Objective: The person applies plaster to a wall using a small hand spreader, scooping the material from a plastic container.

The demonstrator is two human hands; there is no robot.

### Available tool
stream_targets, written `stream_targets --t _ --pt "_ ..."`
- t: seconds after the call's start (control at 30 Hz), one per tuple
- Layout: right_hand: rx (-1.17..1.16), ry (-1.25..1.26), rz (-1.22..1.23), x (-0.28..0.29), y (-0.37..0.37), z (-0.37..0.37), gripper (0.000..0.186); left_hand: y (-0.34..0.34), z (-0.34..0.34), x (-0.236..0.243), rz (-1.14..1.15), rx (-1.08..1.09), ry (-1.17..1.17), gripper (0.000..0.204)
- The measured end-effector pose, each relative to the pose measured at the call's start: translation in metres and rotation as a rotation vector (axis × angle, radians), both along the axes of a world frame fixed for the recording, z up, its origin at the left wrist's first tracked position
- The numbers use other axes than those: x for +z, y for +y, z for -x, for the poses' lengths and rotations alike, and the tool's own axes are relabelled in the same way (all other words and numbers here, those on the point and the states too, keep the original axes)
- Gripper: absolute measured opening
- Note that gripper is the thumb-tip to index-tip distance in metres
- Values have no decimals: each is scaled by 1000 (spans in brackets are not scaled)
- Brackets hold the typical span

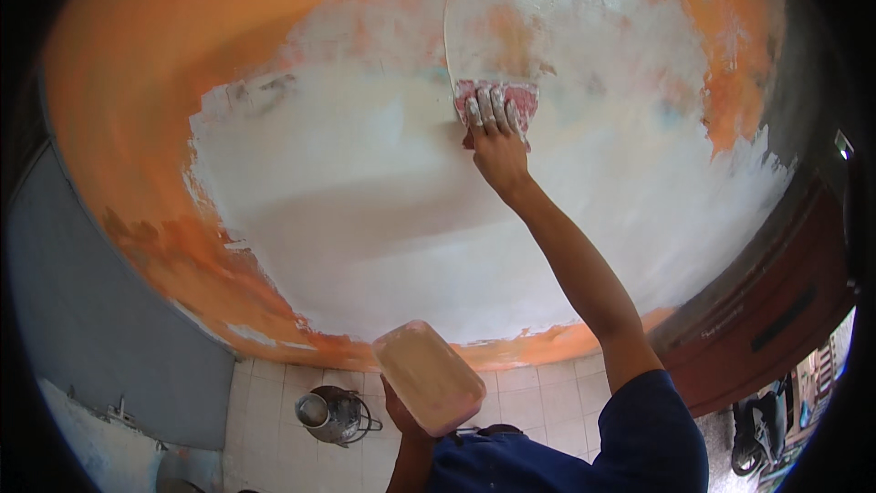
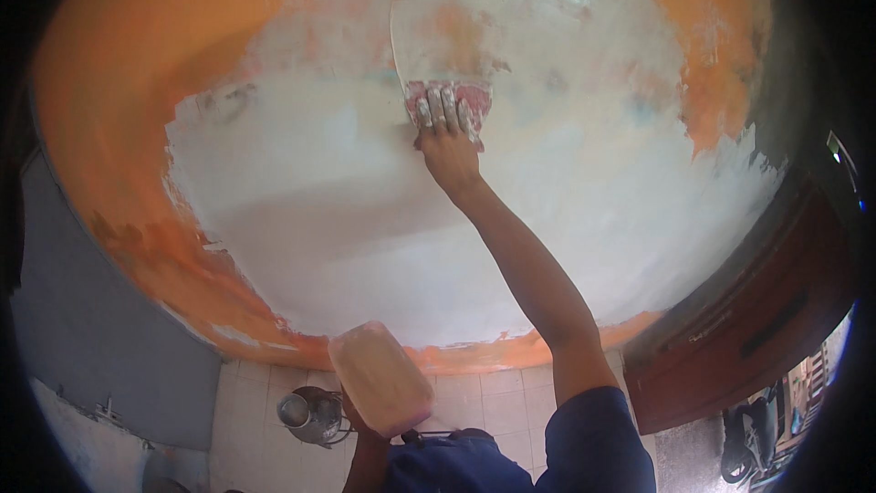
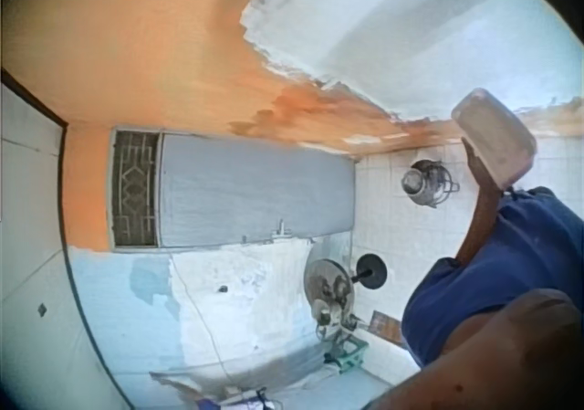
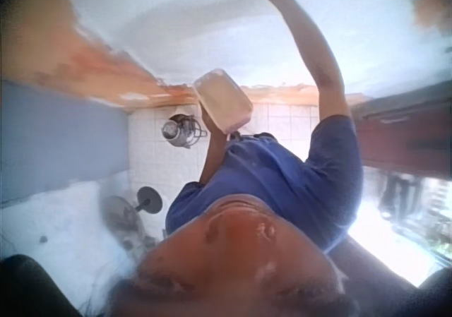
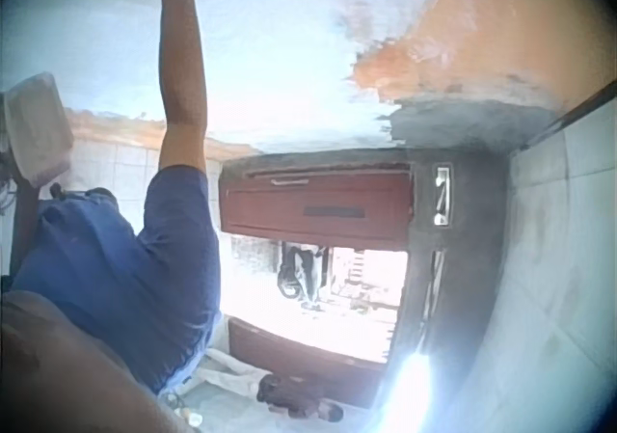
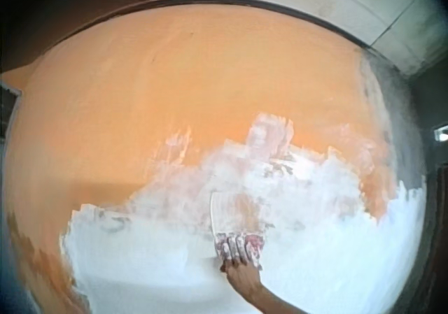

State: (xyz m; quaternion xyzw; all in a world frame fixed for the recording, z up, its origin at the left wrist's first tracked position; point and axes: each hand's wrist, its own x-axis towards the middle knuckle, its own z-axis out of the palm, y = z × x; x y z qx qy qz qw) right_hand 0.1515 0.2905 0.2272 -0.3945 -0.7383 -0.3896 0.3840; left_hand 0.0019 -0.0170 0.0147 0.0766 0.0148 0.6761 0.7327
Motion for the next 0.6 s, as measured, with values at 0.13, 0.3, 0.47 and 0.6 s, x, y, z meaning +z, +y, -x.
stream_targets --t 0.13,0.3,0.47,0.6 --pt "5 -20 94 -38 -15 -21 58 -4 0 -5 54 20 23 63" --pt "92 102 213 -31 -42 -46 64 -12 -1 12 -22 23 23 61" --pt "95 221 -5 48 -50 -44 60 -18 -1 4 44 -21 -41 58" --pt "104 190 -64 75 -19 -33 62 -19 -4 6 40 3 -15 59"
